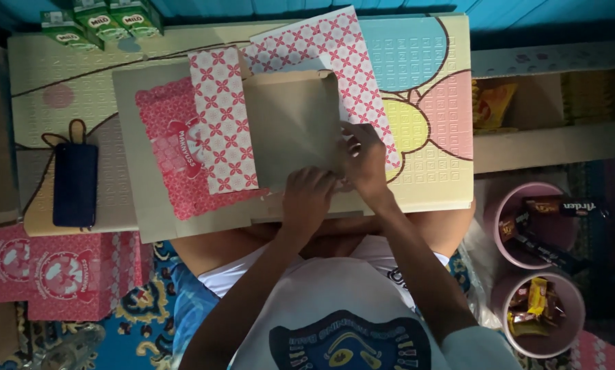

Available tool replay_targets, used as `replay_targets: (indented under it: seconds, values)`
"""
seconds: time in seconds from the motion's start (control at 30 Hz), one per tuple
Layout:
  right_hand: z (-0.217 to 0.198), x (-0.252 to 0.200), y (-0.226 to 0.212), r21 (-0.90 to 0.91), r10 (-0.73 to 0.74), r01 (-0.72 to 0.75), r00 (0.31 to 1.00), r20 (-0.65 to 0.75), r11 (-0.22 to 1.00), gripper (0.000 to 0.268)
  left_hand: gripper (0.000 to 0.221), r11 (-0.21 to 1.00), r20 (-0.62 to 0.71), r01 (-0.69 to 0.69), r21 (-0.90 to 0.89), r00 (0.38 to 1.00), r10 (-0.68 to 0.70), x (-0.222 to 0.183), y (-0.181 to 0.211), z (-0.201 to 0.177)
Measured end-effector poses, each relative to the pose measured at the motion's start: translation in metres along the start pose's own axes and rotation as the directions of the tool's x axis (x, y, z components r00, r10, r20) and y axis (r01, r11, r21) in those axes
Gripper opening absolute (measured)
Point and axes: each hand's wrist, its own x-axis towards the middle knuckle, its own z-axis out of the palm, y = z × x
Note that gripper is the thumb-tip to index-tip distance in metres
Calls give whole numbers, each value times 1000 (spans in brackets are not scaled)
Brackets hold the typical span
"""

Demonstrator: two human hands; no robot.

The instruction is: The person sits on the floor at a low table and folds flat printed cardboard bakery boxes into open boxes, pressing the flaps and base to shape them. They then pick up a yellow snack packet and place it inside one of the folded boxes.

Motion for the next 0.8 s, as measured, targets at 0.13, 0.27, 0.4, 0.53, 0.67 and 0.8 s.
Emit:
replay_targets:
  seconds: [0.13, 0.27, 0.4, 0.53, 0.67, 0.8]
  values:
    - [4, 3, -4, -1, -18, 18, 1000, -12, 1000, 35, 5, 1000, -15, 15, 6, 1000, -15, 4, 2, -3]
    - [3, 4, -6, -15, -33, 32, 999, -35, 999, 34, 5, 999, 9, 29, -28, 1000, -28, 7, 4, -5]
    - [9, 4, -4, -11, -28, 28, 1000, -4, 1000, 32, 4, 997, 87, 74, -27, 994, -72, 13, 9, -8]
    - [11, 7, 6, -49, -63, 63, 998, -5, 997, 32, 4, 994, 90, 95, -44, 992, -91, 16, 10, -13]
    - [9, 9, -5, -53, -72, 72, 997, -3, 996, 30, 6, 995, 149, 99, -26, 984, -94, 18, 10, -17]
    - [8, 6, -13, -51, -76, 76, 997, 5, 996, 29, 6, 994, 174, 109, -7, 979, -106, 15, 7, -5]
